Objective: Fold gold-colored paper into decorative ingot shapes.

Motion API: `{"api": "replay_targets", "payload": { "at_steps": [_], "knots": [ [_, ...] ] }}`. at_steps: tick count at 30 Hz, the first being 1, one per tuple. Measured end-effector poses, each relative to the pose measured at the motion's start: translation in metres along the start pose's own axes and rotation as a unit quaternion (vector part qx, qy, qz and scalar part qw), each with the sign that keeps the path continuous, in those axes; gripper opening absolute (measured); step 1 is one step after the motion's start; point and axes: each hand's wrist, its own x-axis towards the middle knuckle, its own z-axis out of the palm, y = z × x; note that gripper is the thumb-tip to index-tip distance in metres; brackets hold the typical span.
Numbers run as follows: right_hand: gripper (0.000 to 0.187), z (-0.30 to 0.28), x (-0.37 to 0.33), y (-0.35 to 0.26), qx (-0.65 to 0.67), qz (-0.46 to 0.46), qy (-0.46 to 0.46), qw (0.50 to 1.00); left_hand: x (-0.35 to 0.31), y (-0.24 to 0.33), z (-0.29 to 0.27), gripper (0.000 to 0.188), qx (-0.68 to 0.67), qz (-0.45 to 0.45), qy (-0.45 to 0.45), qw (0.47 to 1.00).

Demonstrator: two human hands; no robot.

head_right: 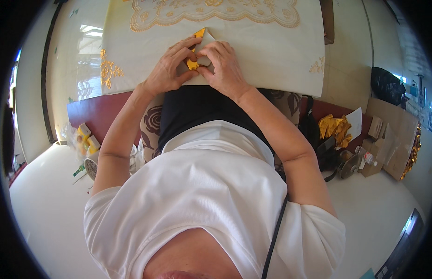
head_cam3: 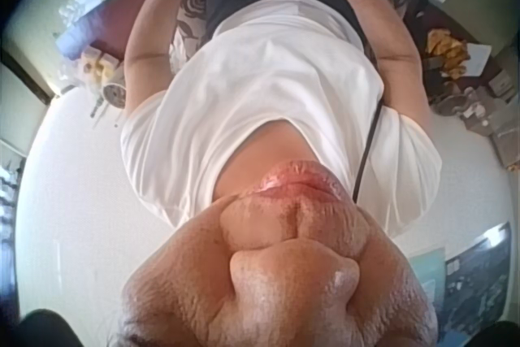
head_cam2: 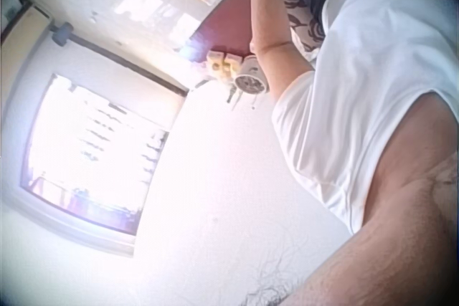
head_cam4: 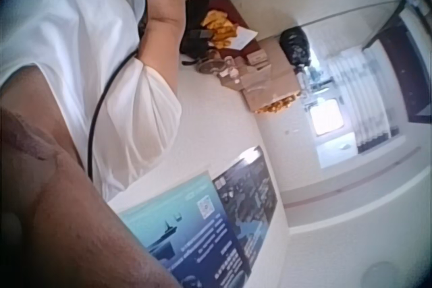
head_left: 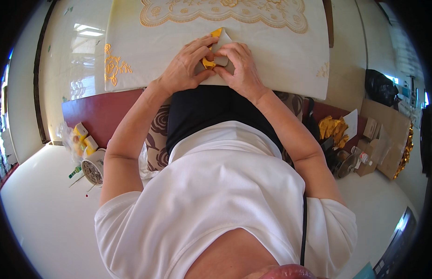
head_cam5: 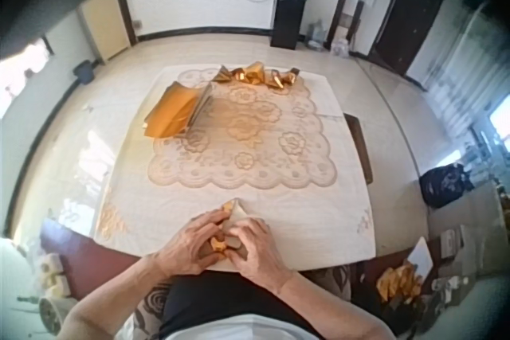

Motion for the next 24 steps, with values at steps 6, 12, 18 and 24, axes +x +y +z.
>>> {"api": "replay_targets", "payload": {
  "at_steps": [6, 12, 18, 24],
  "knots": [
    [0.042, -0.003, -0.004, 0.007, 0.011, 0.001, 0.006, 1.000, 0.000, 0.000, -0.001, 0.033, 0.014, -0.006, -0.011, 1.000],
    [0.035, -0.006, -0.007, 0.011, -0.029, -0.009, 0.047, 0.998, 0.003, -0.002, -0.003, 0.032, 0.016, -0.002, -0.014, 1.000],
    [0.026, -0.001, -0.022, -0.034, -0.056, -0.072, 0.049, 0.995, 0.014, 0.001, -0.013, 0.030, 0.042, 0.017, -0.033, 0.998],
    [0.031, 0.016, -0.032, -0.041, -0.074, -0.037, 0.017, 0.996, 0.021, 0.007, -0.023, 0.029, 0.027, -0.009, -0.034, 0.999]
  ]
}}
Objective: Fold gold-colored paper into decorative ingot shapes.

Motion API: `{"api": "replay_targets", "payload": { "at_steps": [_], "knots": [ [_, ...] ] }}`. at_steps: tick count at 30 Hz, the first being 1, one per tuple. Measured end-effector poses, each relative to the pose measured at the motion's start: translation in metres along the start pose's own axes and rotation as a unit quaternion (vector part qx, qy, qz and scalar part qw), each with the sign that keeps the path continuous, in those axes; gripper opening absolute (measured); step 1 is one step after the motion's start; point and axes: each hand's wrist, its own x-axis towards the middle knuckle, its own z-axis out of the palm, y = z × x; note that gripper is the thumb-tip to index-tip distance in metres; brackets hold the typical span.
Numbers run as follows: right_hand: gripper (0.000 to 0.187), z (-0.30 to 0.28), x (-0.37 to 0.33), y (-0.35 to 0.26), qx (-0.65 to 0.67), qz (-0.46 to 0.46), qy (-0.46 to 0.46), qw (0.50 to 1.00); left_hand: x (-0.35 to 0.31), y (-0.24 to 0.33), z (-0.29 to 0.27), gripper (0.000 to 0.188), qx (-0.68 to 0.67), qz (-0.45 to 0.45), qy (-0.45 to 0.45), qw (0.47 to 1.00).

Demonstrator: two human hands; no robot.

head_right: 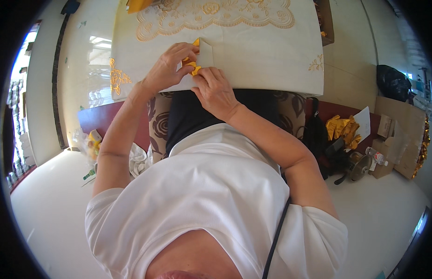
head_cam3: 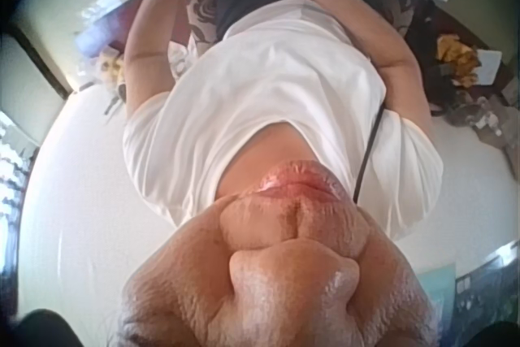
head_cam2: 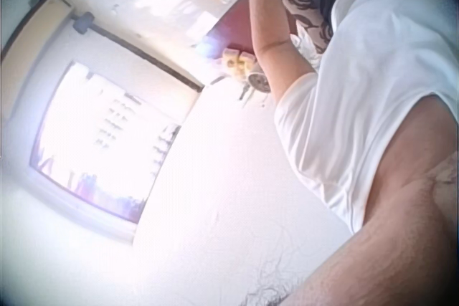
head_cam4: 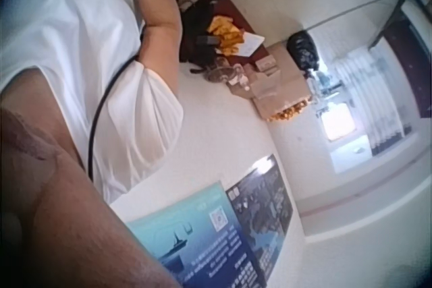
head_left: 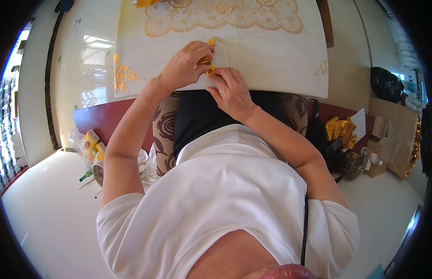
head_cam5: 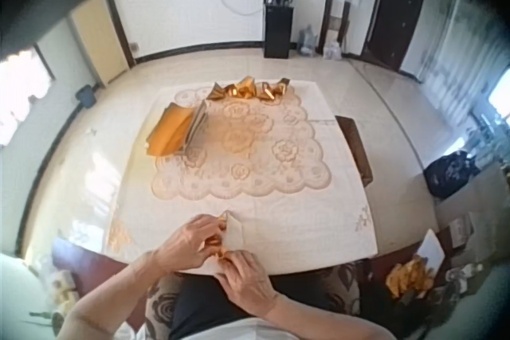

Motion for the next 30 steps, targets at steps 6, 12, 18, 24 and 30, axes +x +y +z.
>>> {"api": "replay_targets", "payload": {
  "at_steps": [6, 12, 18, 24, 30],
  "knots": [
    [0.034, -0.018, -0.016, 0.010, -0.038, -0.037, -0.015, 0.998, -0.028, 0.035, 0.023, 0.027, 0.024, -0.072, 0.041, 0.996],
    [0.023, -0.027, -0.033, 0.026, -0.089, -0.083, 0.037, 0.992, -0.036, 0.066, 0.051, 0.030, 0.034, -0.134, 0.142, 0.980],
    [0.023, -0.041, -0.041, 0.032, -0.060, -0.021, 0.017, 0.998, -0.024, 0.070, 0.056, 0.030, -0.080, -0.205, 0.235, 0.947],
    [0.024, -0.039, -0.047, 0.038, -0.085, -0.037, 0.051, 0.994, -0.010, 0.044, 0.051, 0.037, -0.050, -0.229, 0.214, 0.948],
    [0.025, -0.046, -0.050, 0.038, -0.123, -0.034, 0.054, 0.990, -0.001, 0.012, 0.041, 0.026, 0.095, -0.034, 0.134, 0.986]
  ]
}}
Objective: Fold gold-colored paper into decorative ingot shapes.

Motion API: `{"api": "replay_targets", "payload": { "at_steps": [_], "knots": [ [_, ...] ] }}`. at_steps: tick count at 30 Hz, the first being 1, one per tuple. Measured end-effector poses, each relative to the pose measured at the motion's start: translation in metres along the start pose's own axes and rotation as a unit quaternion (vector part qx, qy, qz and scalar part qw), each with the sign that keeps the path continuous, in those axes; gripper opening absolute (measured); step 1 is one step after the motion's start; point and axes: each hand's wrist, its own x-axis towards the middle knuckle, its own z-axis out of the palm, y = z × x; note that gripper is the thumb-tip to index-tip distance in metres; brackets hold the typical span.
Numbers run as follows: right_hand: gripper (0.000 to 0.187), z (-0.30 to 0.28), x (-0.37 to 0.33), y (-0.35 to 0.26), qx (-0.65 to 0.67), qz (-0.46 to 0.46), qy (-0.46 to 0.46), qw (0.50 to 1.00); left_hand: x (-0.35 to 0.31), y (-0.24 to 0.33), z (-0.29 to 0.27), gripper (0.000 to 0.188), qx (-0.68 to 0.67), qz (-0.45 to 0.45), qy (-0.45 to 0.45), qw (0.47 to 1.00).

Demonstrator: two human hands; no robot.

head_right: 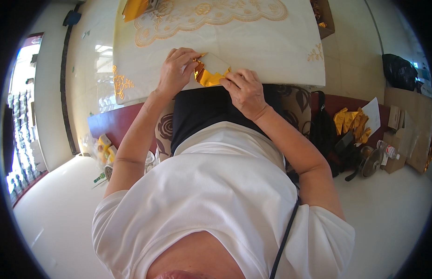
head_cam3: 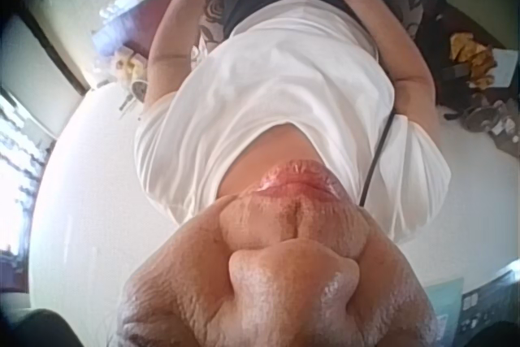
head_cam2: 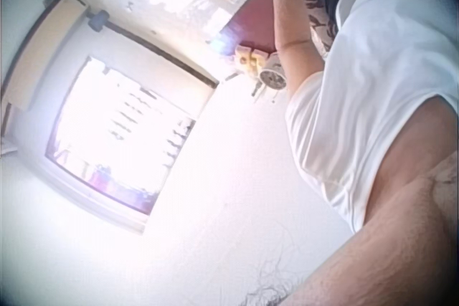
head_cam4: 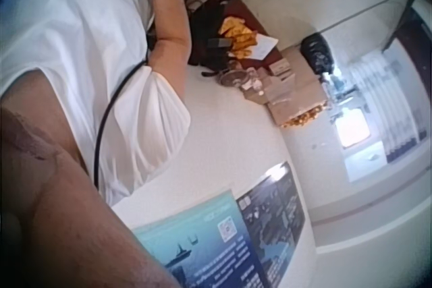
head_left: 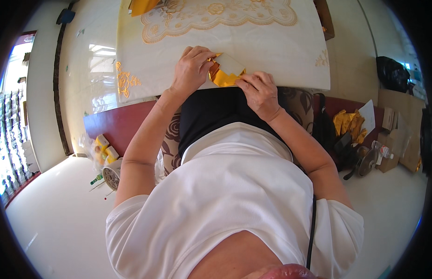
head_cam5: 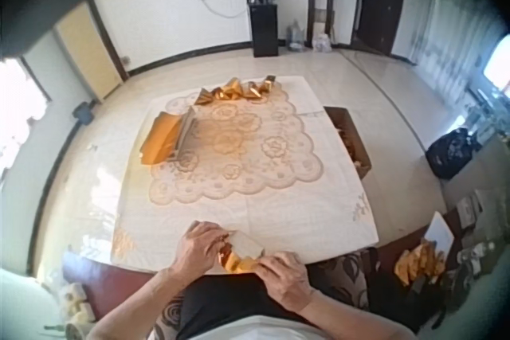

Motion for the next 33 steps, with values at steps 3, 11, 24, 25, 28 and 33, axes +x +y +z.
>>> {"api": "replay_targets", "payload": {
  "at_steps": [3, 11, 24, 25, 28, 33],
  "knots": [
    [0.025, -0.004, 0.000, 0.006, -0.026, 0.006, 0.013, 1.000, -0.003, 0.002, -0.003, 0.020, 0.009, 0.003, -0.022, 1.000],
    [0.043, -0.010, -0.004, -0.001, -0.003, 0.047, -0.004, 0.999, -0.021, 0.019, -0.002, 0.017, 0.012, -0.011, -0.019, 1.000],
    [0.048, 0.001, -0.005, 0.001, -0.003, 0.052, 0.002, 0.999, -0.027, 0.020, 0.002, 0.018, 0.016, 0.034, 0.005, 0.999],
    [0.048, 0.001, -0.004, 0.001, -0.003, 0.052, 0.000, 0.999, -0.028, 0.019, 0.001, 0.018, 0.015, 0.033, 0.006, 0.999],
    [0.044, 0.001, -0.002, 0.004, -0.011, 0.038, 0.014, 0.999, -0.031, 0.016, -0.003, 0.024, -0.002, 0.064, -0.017, 0.998],
    [0.033, -0.002, 0.001, 0.008, 0.002, 0.035, -0.003, 0.999, -0.024, 0.030, -0.018, 0.034, -0.035, 0.076, -0.062, 0.995]
  ]
}}
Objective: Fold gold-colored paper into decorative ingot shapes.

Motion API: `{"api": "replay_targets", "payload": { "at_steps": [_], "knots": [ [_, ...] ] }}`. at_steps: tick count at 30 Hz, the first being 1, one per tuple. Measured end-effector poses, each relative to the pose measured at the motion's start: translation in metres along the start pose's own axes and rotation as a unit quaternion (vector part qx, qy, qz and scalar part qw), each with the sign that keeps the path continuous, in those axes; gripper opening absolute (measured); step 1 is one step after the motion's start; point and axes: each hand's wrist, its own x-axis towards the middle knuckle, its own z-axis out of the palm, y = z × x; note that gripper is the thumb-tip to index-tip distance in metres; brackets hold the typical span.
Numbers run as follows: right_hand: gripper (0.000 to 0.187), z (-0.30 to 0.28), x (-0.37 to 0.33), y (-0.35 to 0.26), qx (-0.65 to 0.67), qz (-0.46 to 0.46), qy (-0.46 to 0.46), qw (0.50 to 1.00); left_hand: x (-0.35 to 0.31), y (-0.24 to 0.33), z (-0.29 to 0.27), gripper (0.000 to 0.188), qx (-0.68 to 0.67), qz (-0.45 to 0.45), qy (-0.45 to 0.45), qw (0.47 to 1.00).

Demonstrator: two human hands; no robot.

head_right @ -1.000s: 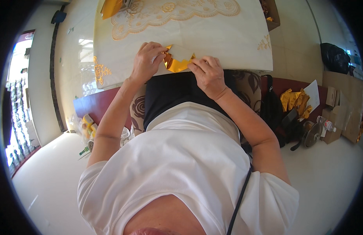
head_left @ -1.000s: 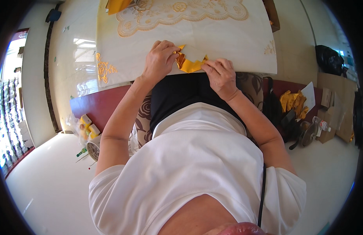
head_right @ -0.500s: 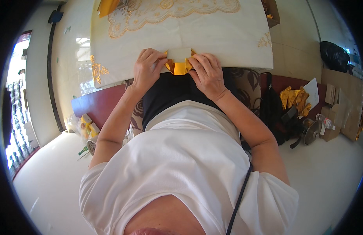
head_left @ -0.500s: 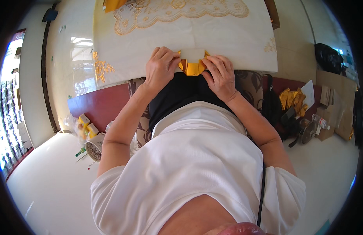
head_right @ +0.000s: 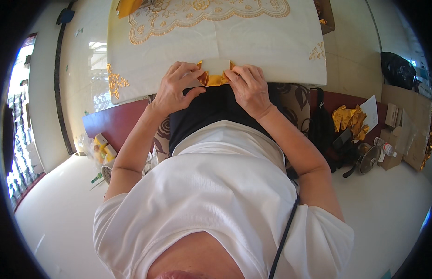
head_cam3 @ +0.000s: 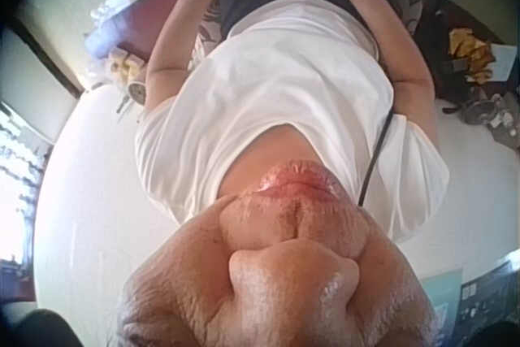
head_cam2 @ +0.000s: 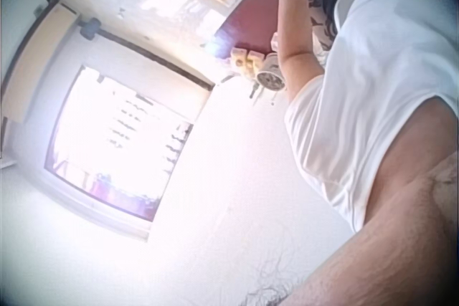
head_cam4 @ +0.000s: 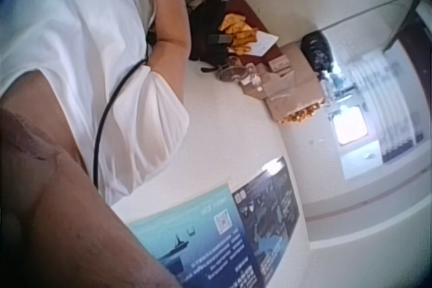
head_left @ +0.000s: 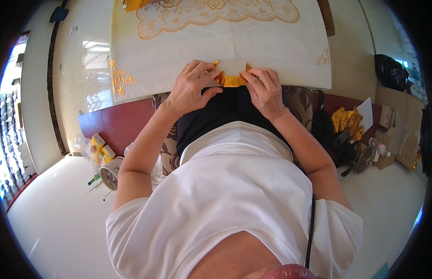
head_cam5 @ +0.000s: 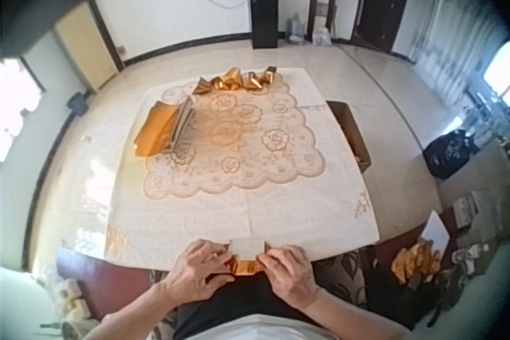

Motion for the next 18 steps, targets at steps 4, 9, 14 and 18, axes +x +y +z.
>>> {"api": "replay_targets", "payload": {
  "at_steps": [4, 9, 14, 18],
  "knots": [
    [0.028, -0.005, 0.009, -0.007, 0.017, 0.015, -0.006, 1.000, -0.002, -0.005, 0.005, 0.030, 0.028, 0.030, 0.000, 0.999],
    [0.014, -0.002, 0.014, -0.002, 0.049, 0.079, 0.001, 0.996, 0.004, -0.014, 0.014, 0.014, -0.045, -0.064, 0.039, 0.996],
    [0.007, -0.001, 0.020, 0.003, 0.092, 0.150, 0.016, 0.984, 0.010, -0.020, 0.015, 0.008, -0.054, -0.101, 0.028, 0.993],
    [0.007, -0.003, 0.022, 0.001, 0.102, 0.189, 0.014, 0.977, 0.010, -0.020, 0.016, 0.008, -0.071, -0.131, 0.025, 0.989]
  ]
}}
